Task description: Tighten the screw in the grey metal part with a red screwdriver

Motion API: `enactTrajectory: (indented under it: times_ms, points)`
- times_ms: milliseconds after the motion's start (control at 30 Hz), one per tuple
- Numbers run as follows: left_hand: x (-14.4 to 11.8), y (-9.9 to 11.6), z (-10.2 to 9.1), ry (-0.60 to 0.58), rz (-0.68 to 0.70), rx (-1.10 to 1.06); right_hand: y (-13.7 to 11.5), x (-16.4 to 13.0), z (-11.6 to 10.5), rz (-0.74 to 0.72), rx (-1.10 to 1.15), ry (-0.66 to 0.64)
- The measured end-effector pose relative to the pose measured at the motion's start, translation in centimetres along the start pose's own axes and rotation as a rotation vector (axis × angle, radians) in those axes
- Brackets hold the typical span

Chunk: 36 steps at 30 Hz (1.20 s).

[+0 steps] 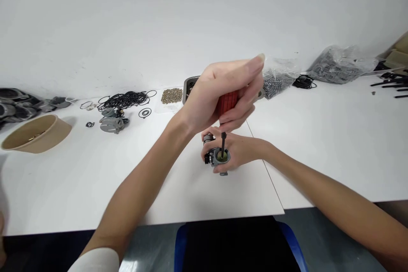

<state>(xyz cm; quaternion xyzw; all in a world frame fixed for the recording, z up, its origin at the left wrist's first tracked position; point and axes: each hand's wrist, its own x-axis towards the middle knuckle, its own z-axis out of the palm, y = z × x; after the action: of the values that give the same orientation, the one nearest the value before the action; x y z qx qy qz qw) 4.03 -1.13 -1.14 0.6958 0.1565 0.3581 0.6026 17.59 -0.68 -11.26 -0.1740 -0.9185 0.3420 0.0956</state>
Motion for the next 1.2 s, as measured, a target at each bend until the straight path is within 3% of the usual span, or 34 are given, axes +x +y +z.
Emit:
enactTrajectory:
  times_ms: [200,267,367,533,700,800,933,1100,1200]
  points:
    - [-1.6,1.3,1.8,0.332,0.059,0.132,0.0,-0.1,0.2,0.022,0.025,0.009]
    - [-1.8,1.3,2.4,0.344,0.08,0.132,0.0,-0.2,0.1,0.031,0.046,-0.002]
    - [-1.6,1.1,2.5,0.27,0.091,0.097,-0.2,-0.1,-0.1,0.035,0.052,-0.024]
    - [-0.9,1.0,1.0,0.113,0.03,0.098,-0.1,0.0,-0.1,0.019,0.006,-0.021]
    - [-0.3,0.9,-0.5,-0.181,-0.031,-0.056,-0.1,0.0,-0.1,0.026,-0.017,-0.011]
    - [0.0,0.6,-0.6,-0.2,-0.022,0.045,-0.1,0.0,-0.3,0.012,-0.017,-0.014]
    - [-0.1,0.2,1.3,-0.004,0.07,0.142,-0.2,-0.1,-0.2,0.041,0.025,-0.015]
    - [-0.7,0.6,4.0,0.541,0.211,0.29,0.1,-0.1,0.1,0.031,0.037,-0.001]
    - [-0.9,0.7,4.4,0.623,0.242,0.271,0.4,0.0,0.2,-0.002,0.016,0.006]
